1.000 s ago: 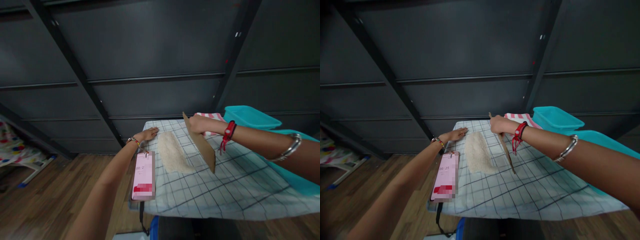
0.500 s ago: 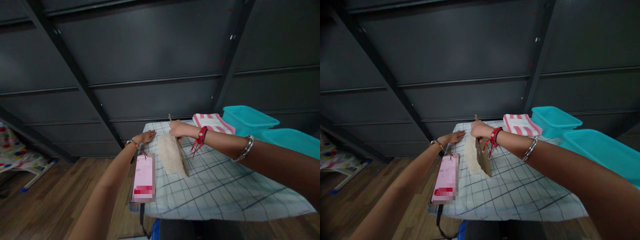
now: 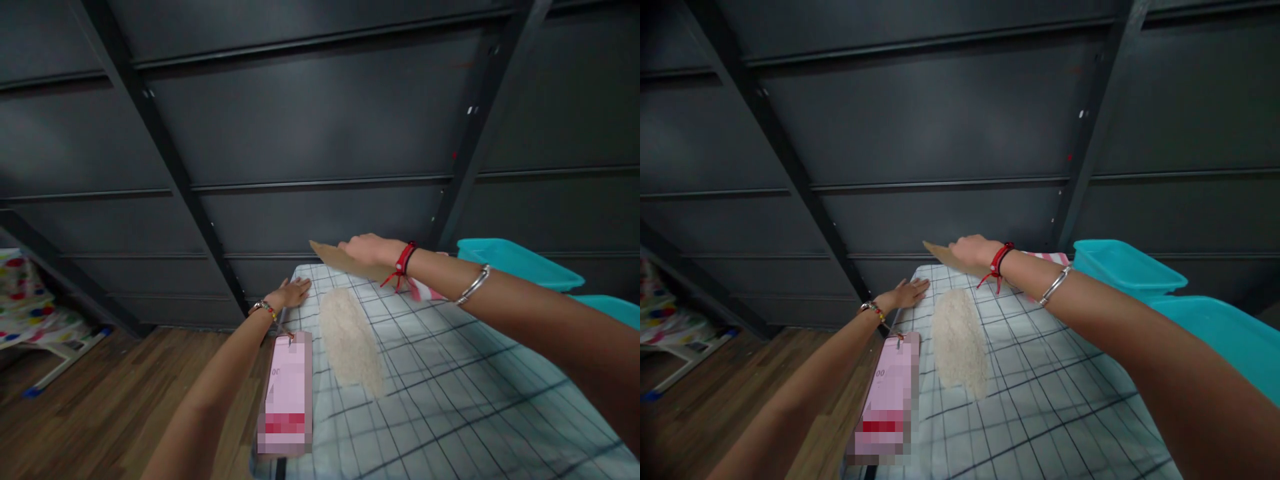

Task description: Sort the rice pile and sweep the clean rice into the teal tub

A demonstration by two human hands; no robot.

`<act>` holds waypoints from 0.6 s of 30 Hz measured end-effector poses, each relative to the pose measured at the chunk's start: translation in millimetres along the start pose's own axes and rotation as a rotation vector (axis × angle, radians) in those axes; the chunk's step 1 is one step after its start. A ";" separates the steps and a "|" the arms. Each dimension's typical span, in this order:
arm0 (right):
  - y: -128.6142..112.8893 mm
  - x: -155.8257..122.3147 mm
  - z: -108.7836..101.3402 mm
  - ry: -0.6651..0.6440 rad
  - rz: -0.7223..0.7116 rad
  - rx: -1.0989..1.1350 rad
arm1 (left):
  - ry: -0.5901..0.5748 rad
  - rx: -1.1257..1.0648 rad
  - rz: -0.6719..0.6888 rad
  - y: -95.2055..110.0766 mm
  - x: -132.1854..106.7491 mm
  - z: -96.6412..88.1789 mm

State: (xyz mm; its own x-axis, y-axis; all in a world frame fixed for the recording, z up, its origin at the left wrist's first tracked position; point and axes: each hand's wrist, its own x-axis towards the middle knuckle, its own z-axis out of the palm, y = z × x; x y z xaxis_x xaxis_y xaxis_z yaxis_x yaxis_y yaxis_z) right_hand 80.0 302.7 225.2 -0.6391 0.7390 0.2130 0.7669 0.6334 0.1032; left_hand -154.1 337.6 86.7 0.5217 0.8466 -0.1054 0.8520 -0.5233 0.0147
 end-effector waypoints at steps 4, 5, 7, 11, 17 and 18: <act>-4.5 -7.0 10.9 -0.185 -0.091 -0.156 | -0.032 0.025 -0.046 -3.3 -3.3 -0.4; -5.3 -11.6 13.3 -0.204 -0.116 -0.182 | -0.043 0.027 -0.054 -3.5 -3.5 -0.3; -4.9 -22.4 16.3 -0.230 -0.164 -0.221 | -0.066 0.026 -0.065 -3.7 -3.5 -0.3; 5.1 -38.0 13.0 -0.219 -0.231 -0.268 | -0.106 0.007 -0.074 -3.8 -2.0 -1.2; 14.0 -19.5 16.1 -0.128 -0.336 -0.280 | -0.144 -0.008 -0.076 -2.3 -3.0 -3.4; 13.2 -15.3 20.0 -0.117 -0.359 -0.271 | -0.143 -0.003 -0.077 -1.8 -4.0 -3.5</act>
State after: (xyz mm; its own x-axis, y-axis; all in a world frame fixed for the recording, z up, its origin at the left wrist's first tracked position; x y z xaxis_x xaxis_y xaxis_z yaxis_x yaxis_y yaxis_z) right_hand 98.6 304.3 203.9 -0.8572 0.5149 0.0075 0.4736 0.7826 0.4040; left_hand -157.5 335.5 90.5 0.4432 0.8617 -0.2469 0.8897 -0.4564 0.0042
